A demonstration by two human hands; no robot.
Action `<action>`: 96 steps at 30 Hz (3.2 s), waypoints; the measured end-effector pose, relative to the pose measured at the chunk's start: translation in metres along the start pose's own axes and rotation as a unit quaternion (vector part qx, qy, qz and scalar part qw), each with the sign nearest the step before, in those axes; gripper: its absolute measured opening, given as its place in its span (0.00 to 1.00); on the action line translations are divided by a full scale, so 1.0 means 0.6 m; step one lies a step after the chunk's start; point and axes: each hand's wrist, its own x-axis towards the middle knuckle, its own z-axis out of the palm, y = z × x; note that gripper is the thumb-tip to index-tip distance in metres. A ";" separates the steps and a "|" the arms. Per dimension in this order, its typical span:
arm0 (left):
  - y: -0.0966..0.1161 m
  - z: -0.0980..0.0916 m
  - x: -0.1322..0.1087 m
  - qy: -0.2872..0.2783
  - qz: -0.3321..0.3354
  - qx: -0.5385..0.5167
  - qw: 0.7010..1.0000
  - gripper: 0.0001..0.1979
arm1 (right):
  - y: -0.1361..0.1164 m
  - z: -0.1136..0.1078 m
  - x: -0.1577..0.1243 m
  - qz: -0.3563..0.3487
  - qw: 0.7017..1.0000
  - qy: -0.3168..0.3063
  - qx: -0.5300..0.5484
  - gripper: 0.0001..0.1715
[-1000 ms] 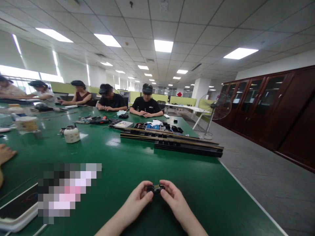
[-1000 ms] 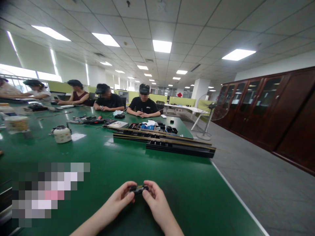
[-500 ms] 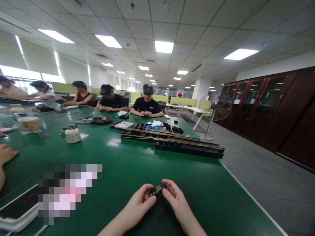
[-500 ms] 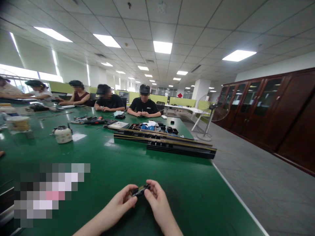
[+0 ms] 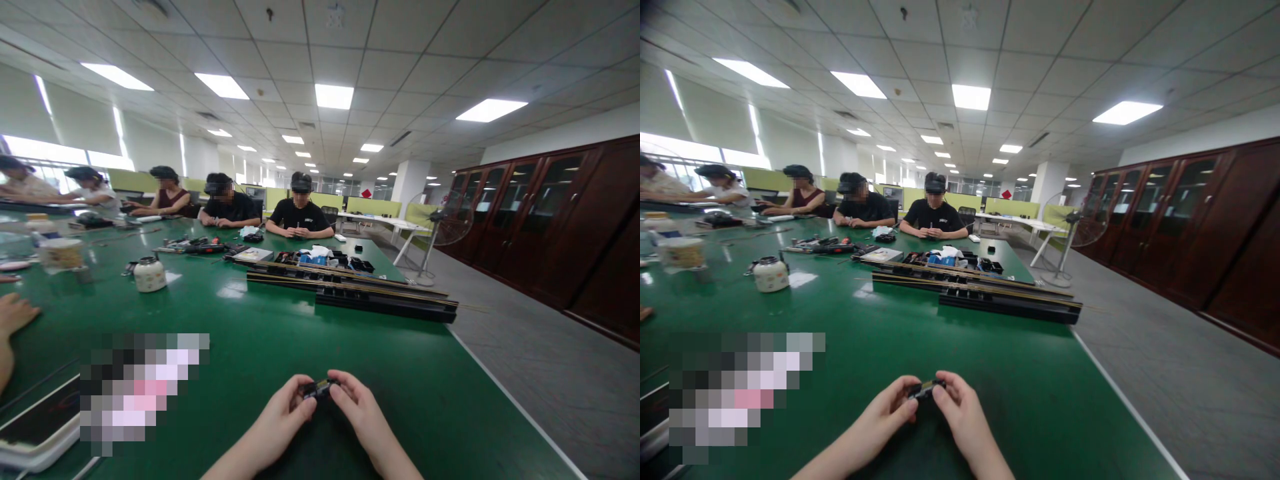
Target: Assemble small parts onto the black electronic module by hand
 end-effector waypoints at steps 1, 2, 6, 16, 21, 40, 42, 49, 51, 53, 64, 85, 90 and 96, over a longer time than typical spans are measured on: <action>0.000 0.000 0.000 0.001 0.000 -0.001 1.000 0.20 | 0.000 -0.001 0.000 -0.001 1.000 -0.005 -0.002 0.27; -0.001 0.000 0.000 0.001 0.001 -0.001 1.000 0.20 | 0.001 -0.002 0.001 -0.003 1.000 -0.007 -0.001 0.27; -0.005 0.000 0.001 0.000 0.007 -0.011 1.000 0.19 | 0.008 -0.003 0.003 -0.007 1.000 -0.003 0.005 0.27; 0.004 0.001 0.000 -0.001 -0.004 -0.039 0.999 0.19 | 0.006 -0.001 0.004 0.001 1.000 -0.014 0.020 0.30; -0.004 0.003 0.004 0.019 -0.009 -0.087 0.996 0.29 | 0.010 -0.001 0.005 0.002 1.000 -0.016 0.025 0.29; 0.007 -0.001 -0.001 0.013 -0.002 0.000 1.000 0.16 | 0.012 0.000 0.006 0.001 1.000 -0.015 0.019 0.25; 0.007 0.000 -0.001 0.015 0.003 -0.006 1.000 0.16 | 0.012 0.000 0.006 0.005 1.000 -0.018 0.016 0.26; -0.006 0.003 0.004 0.004 -0.005 -0.070 0.998 0.26 | 0.015 0.000 0.007 0.004 1.000 -0.019 0.018 0.25; -0.004 0.003 0.003 0.005 -0.008 -0.061 0.998 0.23 | 0.017 0.000 0.008 0.004 1.000 -0.020 0.020 0.25; 0.001 0.003 0.002 0.006 -0.008 -0.042 0.999 0.19 | 0.019 0.000 0.008 0.001 1.000 -0.016 0.024 0.26; -0.009 0.003 0.005 0.000 0.018 -0.087 0.996 0.18 | 0.032 0.002 0.011 -0.036 0.999 -0.013 0.004 0.24; -0.001 0.001 0.002 -0.021 0.003 -0.122 0.992 0.22 | 0.030 -0.001 0.011 -0.044 0.998 -0.007 -0.032 0.21; 0.000 0.002 0.001 -0.022 0.005 -0.120 0.993 0.22 | 0.027 -0.001 0.010 -0.048 0.998 -0.019 -0.029 0.19; -0.006 0.000 0.002 -0.023 0.015 -0.113 0.993 0.19 | 0.025 0.001 0.010 -0.045 0.998 -0.021 -0.026 0.19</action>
